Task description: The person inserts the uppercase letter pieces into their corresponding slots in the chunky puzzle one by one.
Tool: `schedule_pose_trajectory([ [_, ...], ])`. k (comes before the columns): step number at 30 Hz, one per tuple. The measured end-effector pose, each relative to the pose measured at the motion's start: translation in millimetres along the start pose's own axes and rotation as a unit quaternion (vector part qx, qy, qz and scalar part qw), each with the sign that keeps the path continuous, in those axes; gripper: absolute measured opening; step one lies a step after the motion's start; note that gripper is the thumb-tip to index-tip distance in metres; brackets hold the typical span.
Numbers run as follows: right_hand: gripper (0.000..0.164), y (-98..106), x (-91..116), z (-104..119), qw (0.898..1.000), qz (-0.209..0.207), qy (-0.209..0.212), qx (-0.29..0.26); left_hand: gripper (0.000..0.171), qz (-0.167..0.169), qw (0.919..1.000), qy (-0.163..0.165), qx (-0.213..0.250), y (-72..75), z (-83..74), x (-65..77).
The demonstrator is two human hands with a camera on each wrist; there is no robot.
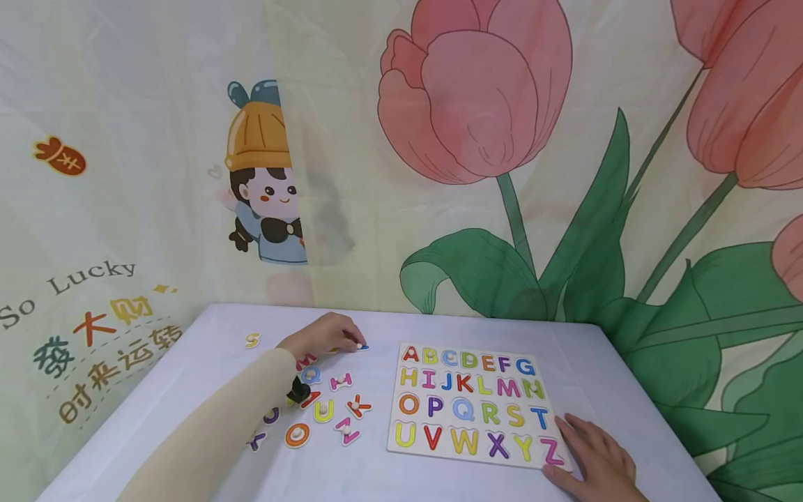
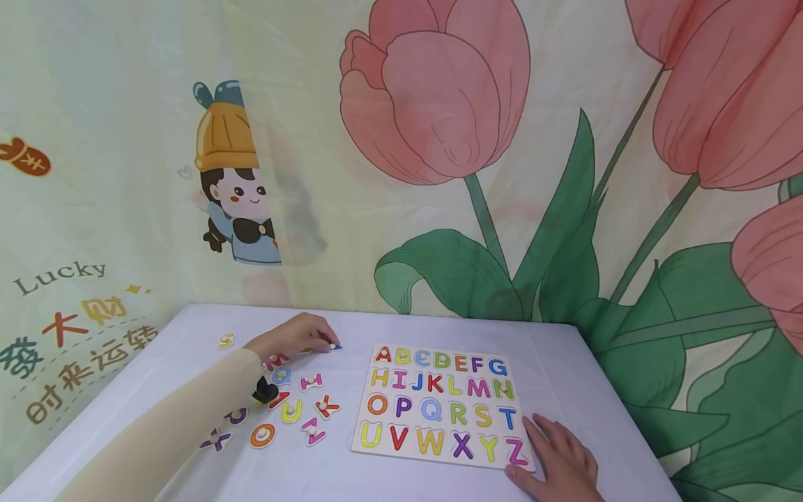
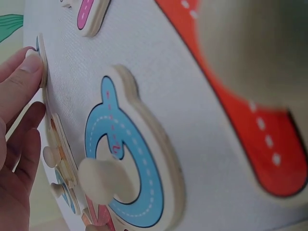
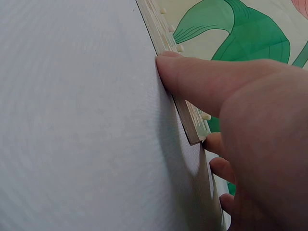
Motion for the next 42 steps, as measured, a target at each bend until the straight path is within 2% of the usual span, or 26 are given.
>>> schedule_pose_trajectory([
  [7,0.108,3,-1,4,1.0,0.006,-0.005,-0.003,0.015,-0.004,0.9999,-0.004,-0.01,-0.9,4.9,-2.6],
  [17,0.105,6,0,8,1.0,0.012,-0.002,-0.013,0.012,0.003,0.9997,-0.003,0.022,-5.3,3.5,-5.0],
  [23,0.105,6,1,9,1.0,0.009,0.002,-0.02,0.009,-0.008,0.9998,-0.011,0.012,-4.5,0.0,-3.0],
  [27,0.104,6,1,11,1.0,0.004,0.007,-0.025,0.007,-0.031,0.9993,-0.012,0.017,-4.8,-5.5,-2.2],
  [31,0.102,7,2,9,0.999,-0.002,0.017,-0.028,0.007,-0.057,0.9977,-0.028,0.024,-10.0,-28.8,-5.6],
  [36,0.103,7,2,8,1.0,-0.003,0.016,-0.026,0.009,-0.076,0.9959,-0.035,0.033,-27.0,-76.4,-11.4],
  [42,0.104,6,3,8,1.0,0.006,0.006,-0.03,0.011,-0.085,0.9932,-0.004,0.079,-61.8,-119.2,-17.2],
])
Point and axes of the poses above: each hand's wrist, its own x-axis away from the middle knuckle, its own y-axis out of the back of the hand, z = x × y, the point moved 8 cm from there along -x, towards the middle knuckle, and after that the axes turned 1 degree about x, right-handed, at the moved point
